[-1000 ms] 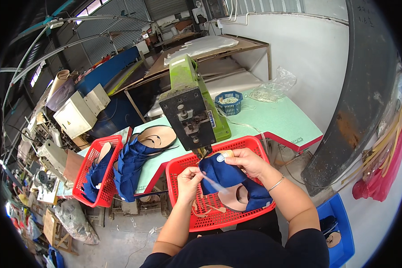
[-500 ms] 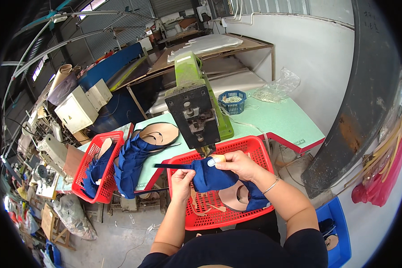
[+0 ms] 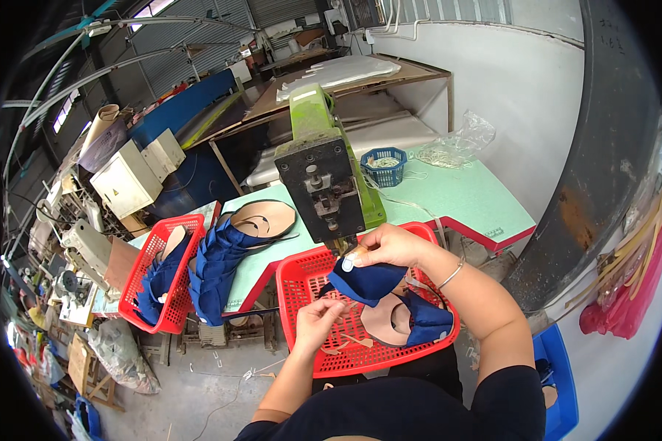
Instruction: The person assembles blue sandals by attaching white straps to the soles using a manual press machine. They repeatedly pick up a sole and a strap, align them under the press, and activate the machine to secure the strap. Finished sandals are placed into a red basket.
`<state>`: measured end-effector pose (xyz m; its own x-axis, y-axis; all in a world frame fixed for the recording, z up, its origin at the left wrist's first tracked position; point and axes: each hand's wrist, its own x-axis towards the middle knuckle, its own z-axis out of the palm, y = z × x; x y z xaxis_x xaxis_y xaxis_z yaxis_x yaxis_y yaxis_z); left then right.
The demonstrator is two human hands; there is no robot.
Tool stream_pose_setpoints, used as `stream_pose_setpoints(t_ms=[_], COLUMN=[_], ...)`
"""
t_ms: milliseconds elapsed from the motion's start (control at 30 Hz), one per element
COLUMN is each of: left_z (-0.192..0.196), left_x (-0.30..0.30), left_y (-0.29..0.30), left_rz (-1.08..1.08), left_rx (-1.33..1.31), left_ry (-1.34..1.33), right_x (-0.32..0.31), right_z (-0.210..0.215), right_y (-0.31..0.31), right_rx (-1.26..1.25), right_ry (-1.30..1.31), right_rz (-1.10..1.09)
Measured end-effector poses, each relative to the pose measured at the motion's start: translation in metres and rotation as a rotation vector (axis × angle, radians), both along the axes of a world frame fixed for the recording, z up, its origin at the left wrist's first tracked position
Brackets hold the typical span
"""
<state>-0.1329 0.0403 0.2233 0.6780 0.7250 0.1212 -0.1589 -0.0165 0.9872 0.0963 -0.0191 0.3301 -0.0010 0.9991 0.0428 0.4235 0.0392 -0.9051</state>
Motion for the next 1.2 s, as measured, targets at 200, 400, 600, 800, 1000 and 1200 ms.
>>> stream_pose_setpoints(t_ms=[200, 400, 600, 800, 1000, 1200], left_z=[0.036, 0.044, 0.055, 0.041, 0.016, -0.008], left_x=[0.027, 0.029, 0.016, -0.003, 0.010, 0.022], left_y=[0.025, 0.056, 0.069, 0.071, 0.037, 0.021], left_rz=[0.283, -0.044, -0.091, -0.377, 0.102, 0.177], left_rx=[0.465, 0.210, 0.220, 0.207, 0.494, 0.188], left_ry=[-0.073, -0.020, 0.025, 0.200, 0.329, -0.016], right_x=[-0.001, -0.029, -0.053, -0.064, -0.039, -0.076], right_z=[-0.010, -0.031, -0.056, -0.065, -0.079, -0.101], right_y=[0.003, -0.006, -0.003, -0.003, -0.019, -0.051], right_rx=[0.040, 0.129, 0.235, 0.339, 0.407, 0.701], right_ry=[-0.034, 0.373, 0.303, 0.058, -0.807, -0.598], right_rz=[-0.032, -0.173, -0.390, -0.235, -0.176, -0.159])
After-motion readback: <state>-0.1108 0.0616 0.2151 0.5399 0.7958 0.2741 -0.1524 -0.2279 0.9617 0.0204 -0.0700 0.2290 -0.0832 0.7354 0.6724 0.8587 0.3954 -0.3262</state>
